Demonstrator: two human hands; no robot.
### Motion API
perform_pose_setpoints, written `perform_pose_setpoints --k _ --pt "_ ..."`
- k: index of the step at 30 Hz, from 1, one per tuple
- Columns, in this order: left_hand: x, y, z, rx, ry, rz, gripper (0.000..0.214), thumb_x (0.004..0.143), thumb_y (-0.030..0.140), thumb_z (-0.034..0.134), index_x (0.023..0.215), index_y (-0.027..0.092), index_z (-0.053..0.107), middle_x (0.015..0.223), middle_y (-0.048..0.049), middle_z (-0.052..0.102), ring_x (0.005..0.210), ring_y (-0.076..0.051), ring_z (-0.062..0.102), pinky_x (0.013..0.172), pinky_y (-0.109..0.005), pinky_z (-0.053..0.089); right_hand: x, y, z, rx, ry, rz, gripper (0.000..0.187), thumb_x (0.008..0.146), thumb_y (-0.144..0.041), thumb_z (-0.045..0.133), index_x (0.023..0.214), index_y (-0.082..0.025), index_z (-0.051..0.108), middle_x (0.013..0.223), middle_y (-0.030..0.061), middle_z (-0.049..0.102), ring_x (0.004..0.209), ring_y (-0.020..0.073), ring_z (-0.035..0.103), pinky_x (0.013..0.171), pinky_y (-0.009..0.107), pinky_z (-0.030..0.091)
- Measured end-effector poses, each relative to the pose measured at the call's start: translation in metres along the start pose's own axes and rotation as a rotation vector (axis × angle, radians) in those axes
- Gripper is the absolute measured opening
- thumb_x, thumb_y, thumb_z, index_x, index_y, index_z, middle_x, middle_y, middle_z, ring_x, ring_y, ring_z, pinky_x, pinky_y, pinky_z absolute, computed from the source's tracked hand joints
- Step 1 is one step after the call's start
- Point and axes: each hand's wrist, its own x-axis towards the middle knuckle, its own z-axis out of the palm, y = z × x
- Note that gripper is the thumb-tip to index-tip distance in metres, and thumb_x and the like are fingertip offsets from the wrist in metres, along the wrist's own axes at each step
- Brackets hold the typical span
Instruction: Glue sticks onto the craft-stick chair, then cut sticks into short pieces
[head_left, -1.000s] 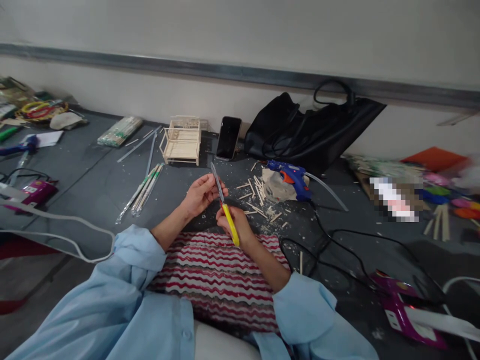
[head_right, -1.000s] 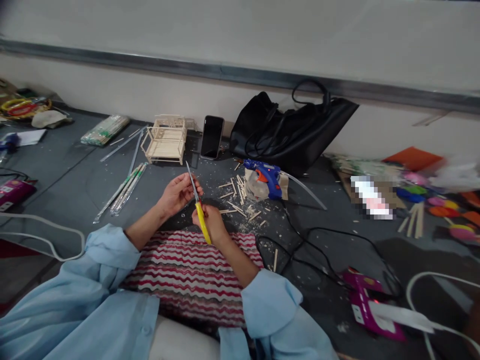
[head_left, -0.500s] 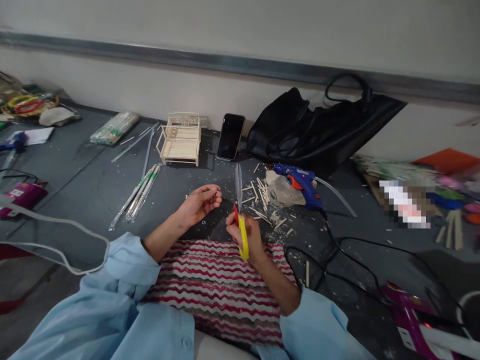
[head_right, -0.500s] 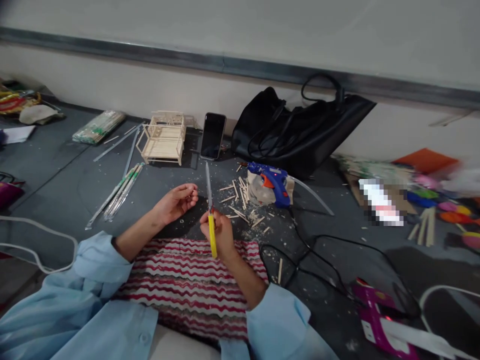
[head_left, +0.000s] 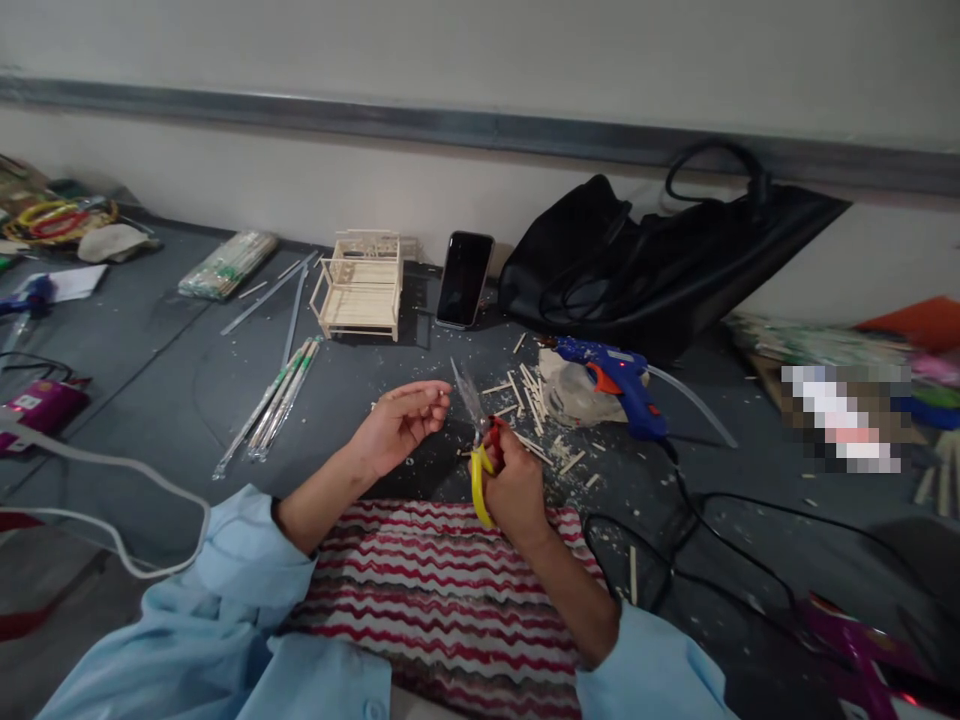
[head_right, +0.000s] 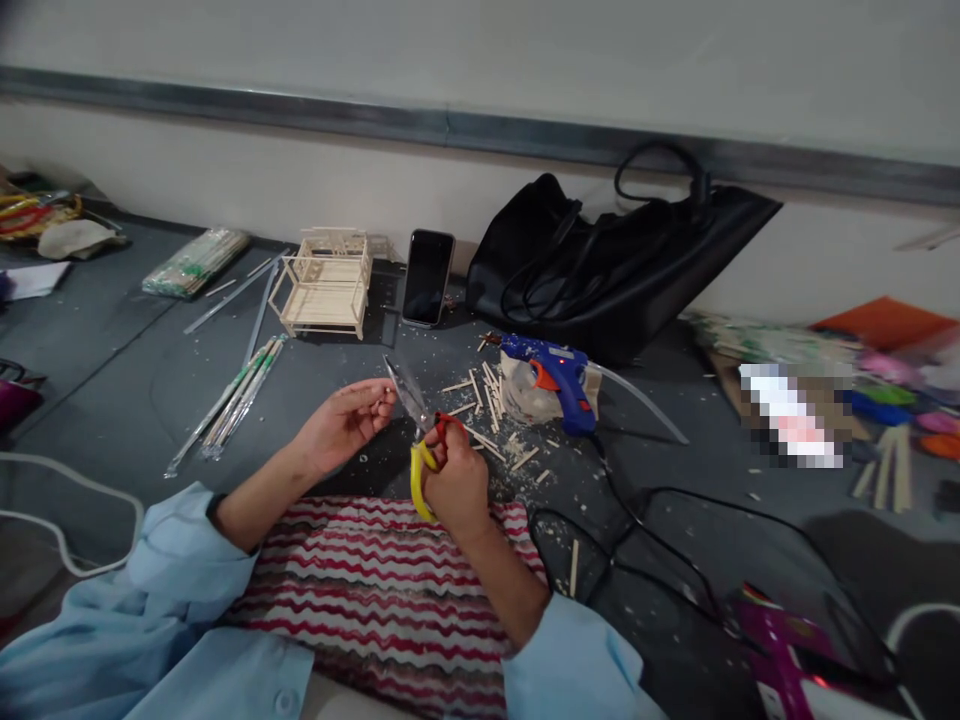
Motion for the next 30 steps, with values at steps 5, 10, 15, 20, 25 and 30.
perform_pose_setpoints --k 5,10,15,20,25,30 --pt "-0.001 0.001 0.0 0.027 0.034 0.02 0.018 0.067 0.013 0.074 0.085 0.01 0.071 0.073 -0.0046 0.068 0.057 -0.006 0.058 0.054 -0.016 0.049 0.001 -0.004 -0.003 -0.029 0.012 0.019 0.02 0.067 -0.02 0.048 0.086 -0.021 0.054 0.068 -0.0012 0.062 0.056 0.0118 0.056 0.055 0.021 0.04" --pt "0.0 0.001 0.0 0.018 0.033 0.083 0.017 0.063 0.013 0.077 0.078 0.013 0.07 0.071 -0.0023 0.068 0.058 -0.007 0.06 0.053 -0.015 0.049 0.0 -0.01 -0.006 -0.134 0.01 0.015 0.019 0.066 -0.025 0.051 0.085 -0.021 0.054 0.064 -0.0025 0.059 0.053 0.0121 0.053 0.055 0.022 0.037" --pt "-0.001 0.006 0.0 -0.011 0.035 0.138 0.016 0.061 0.013 0.078 0.074 0.014 0.068 0.062 0.0017 0.064 0.053 -0.006 0.058 0.049 -0.014 0.047 -0.001 -0.013 -0.007 -0.243 0.016 -0.014 0.021 0.068 -0.03 0.052 0.087 -0.02 0.055 0.063 -0.0015 0.057 0.054 0.0135 0.052 0.054 0.023 0.034" --pt "-0.004 0.01 0.003 0.027 0.017 0.129 0.019 0.061 0.014 0.078 0.078 0.013 0.068 0.063 0.0005 0.063 0.052 -0.005 0.056 0.05 -0.015 0.047 0.001 -0.014 -0.006 -0.307 -0.02 -0.015 0.021 0.07 -0.033 0.054 0.085 -0.02 0.055 0.064 -0.0001 0.059 0.055 0.0142 0.052 0.053 0.024 0.032" --pt "-0.005 0.01 0.004 0.026 0.01 0.122 0.018 0.061 0.013 0.078 0.075 0.012 0.066 0.062 0.0012 0.06 0.054 -0.005 0.055 0.048 -0.013 0.043 0.001 -0.012 -0.005 -0.334 -0.005 -0.028 0.023 0.071 -0.035 0.055 0.088 -0.019 0.055 0.064 0.0006 0.059 0.056 0.0152 0.052 0.054 0.025 0.032" --pt "-0.003 0.007 0.0 0.002 -0.002 0.11 0.02 0.059 0.014 0.079 0.074 0.014 0.065 0.061 0.0017 0.06 0.052 -0.005 0.053 0.046 -0.013 0.041 -0.001 -0.01 -0.004 -0.372 0.003 -0.073 0.02 0.07 -0.029 0.055 0.087 -0.02 0.054 0.067 0.0013 0.06 0.06 0.016 0.054 0.056 0.025 0.031"
